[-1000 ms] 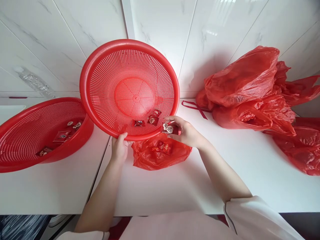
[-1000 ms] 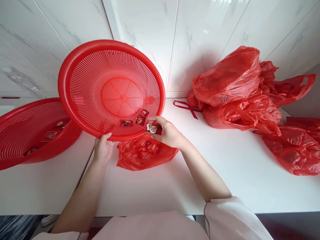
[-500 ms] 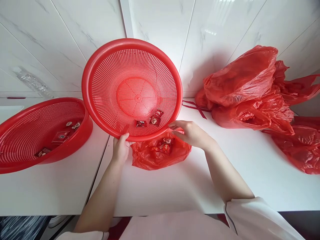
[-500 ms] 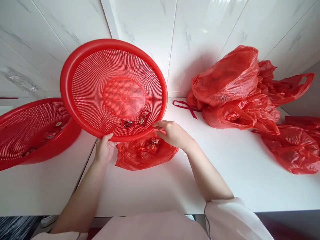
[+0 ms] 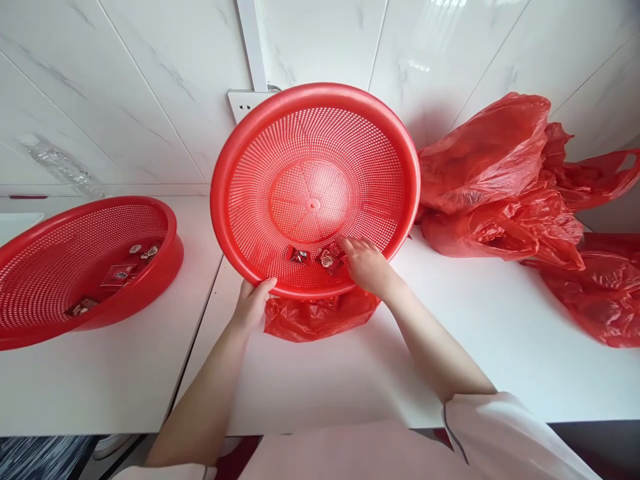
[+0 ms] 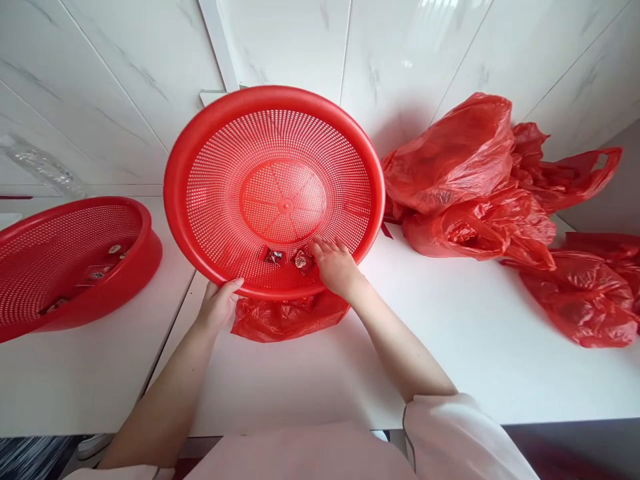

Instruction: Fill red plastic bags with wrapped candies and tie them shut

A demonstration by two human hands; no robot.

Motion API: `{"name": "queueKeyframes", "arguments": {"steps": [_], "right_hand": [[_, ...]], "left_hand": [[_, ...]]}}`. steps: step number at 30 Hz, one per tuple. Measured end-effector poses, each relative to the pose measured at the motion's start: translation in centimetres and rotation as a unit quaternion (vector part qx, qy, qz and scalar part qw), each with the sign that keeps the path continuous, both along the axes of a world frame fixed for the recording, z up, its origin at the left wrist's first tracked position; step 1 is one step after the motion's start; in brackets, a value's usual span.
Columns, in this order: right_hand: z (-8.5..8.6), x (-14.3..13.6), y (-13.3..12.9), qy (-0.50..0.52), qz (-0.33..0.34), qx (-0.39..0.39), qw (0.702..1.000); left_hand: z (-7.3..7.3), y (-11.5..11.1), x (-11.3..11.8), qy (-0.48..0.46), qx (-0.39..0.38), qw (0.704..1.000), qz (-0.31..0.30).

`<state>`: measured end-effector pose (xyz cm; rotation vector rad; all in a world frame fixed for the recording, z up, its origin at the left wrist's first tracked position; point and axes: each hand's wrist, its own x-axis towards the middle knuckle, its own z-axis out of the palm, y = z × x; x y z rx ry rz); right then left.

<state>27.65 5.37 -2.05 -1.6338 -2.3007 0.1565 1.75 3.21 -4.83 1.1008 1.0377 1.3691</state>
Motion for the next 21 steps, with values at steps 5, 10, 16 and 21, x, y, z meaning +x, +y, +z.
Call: {"name": "queueKeyframes", "arguments": {"steps": [5, 10, 16, 21], "right_hand": [[-0.7, -0.1, -0.1, -0.057, 0.027, -0.050, 0.997], [-0.7, -0.6, 0.0, -0.047, 0.049, -0.049, 0.997], [0.2, -0.4, 0.2, 0.031, 0.056, 0.005, 0.998], [1.3, -0.2, 0.1, 0.179, 0.046, 0.101, 0.978]], "left_hand": [[0.1, 0.3, -0.4, -0.022, -0.037, 0.999, -0.028], [0.1, 0.3, -0.5, -0.025, -0.039, 0.999, -0.029], [0.3, 0.2, -0.5, -0.032, -0.023, 0.999, -0.012], [0.9, 0.8, -1.3, -0.050, 0.008, 0.998, 0.031]]}}
